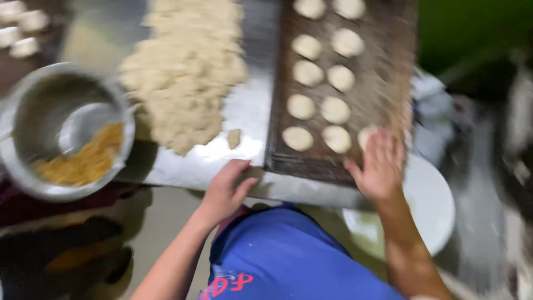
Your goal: Shaping dough and adding filling to create pastries on a production table
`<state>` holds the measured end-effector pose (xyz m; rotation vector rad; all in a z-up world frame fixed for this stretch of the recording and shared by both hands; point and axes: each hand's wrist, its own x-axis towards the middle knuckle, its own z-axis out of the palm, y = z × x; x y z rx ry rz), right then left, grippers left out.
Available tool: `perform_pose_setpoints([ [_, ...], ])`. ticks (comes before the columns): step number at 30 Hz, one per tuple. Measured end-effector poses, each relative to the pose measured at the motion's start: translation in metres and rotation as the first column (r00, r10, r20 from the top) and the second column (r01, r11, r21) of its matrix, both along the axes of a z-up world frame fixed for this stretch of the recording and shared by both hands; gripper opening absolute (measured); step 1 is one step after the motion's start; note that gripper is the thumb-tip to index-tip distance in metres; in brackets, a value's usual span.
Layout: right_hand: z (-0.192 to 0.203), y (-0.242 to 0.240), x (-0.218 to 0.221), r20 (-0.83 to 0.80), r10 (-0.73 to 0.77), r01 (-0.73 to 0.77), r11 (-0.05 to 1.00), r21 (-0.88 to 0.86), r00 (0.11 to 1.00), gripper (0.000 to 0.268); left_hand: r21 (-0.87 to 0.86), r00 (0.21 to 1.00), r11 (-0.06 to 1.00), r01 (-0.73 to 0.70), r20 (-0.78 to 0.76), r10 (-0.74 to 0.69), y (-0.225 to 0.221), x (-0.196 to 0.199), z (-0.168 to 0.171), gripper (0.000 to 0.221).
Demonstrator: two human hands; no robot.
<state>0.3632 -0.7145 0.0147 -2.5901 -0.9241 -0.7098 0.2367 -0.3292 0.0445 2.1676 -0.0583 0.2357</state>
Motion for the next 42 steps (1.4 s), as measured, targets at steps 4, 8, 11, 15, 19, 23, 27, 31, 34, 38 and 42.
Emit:
perform_pose_setpoints([
  [4,-0.013,-0.007,-0.007,-0.037,-0.1,0.094,0.985,-0.145,0.994,0.096,0.182,0.988,0.979,0.087,0.109,-0.108,0.021,0.019,0.04,0.045],
  [8,-0.011,-0.013,-0.014,-0.283,-0.241,0.192,0.963,-0.19,0.928,0.092,0.333,0.981,0.932,0.142,0.081,-0.178,0.074,0.06,0.078,0.034],
  [11,0.003,-0.008,-0.022,-0.166,-0.133,0.128,0.991,-0.038,0.977,0.1,0.484,0.968,0.868,0.108,0.146,-0.202,0.144,0.118,0.078,0.036],
  [15,0.023,0.011,-0.039,-0.293,-0.146,0.199,0.967,0.161,0.945,0.093,0.574,0.987,0.818,0.032,0.112,-0.117,0.245,0.223,0.048,0.04],
  [19,0.028,0.039,-0.056,-0.005,-0.209,0.205,0.954,0.217,0.978,0.076,0.639,0.978,0.766,-0.065,-0.111,0.176,0.331,0.335,-0.002,0.031],
  [23,-0.026,0.002,-0.086,0.213,-0.274,0.272,0.962,0.04,0.938,0.078,0.591,0.96,0.793,-0.149,-0.105,0.259,0.383,0.447,-0.091,0.043],
  [27,-0.022,0.018,-0.105,0.185,-0.325,0.334,0.943,-0.016,0.927,0.079,0.492,0.902,0.863,-0.113,-0.313,0.296,0.354,0.49,-0.068,0.059],
  [31,-0.012,0.043,-0.126,0.132,-0.401,0.41,0.91,-0.055,0.907,0.081,0.372,0.683,0.911,0.179,-0.713,0.158,0.317,0.527,-0.051,0.043],
  [34,-0.007,0.062,-0.128,0.113,-0.435,0.443,0.894,-0.061,0.894,0.083,0.441,0.739,0.854,0.277,-0.666,0.104,0.307,0.556,-0.082,0.024],
  [38,-0.004,0.07,-0.126,0.074,-0.455,0.459,0.886,-0.059,0.888,0.085,-0.201,0.904,0.941,-0.273,-0.389,0.179,0.299,0.498,-0.034,0.024],
  [42,-0.016,0.052,-0.119,0.04,-0.435,0.437,0.899,-0.027,0.899,0.087,-0.485,0.931,0.796,-0.362,-0.233,0.282,0.351,0.429,0.063,0.025],
])
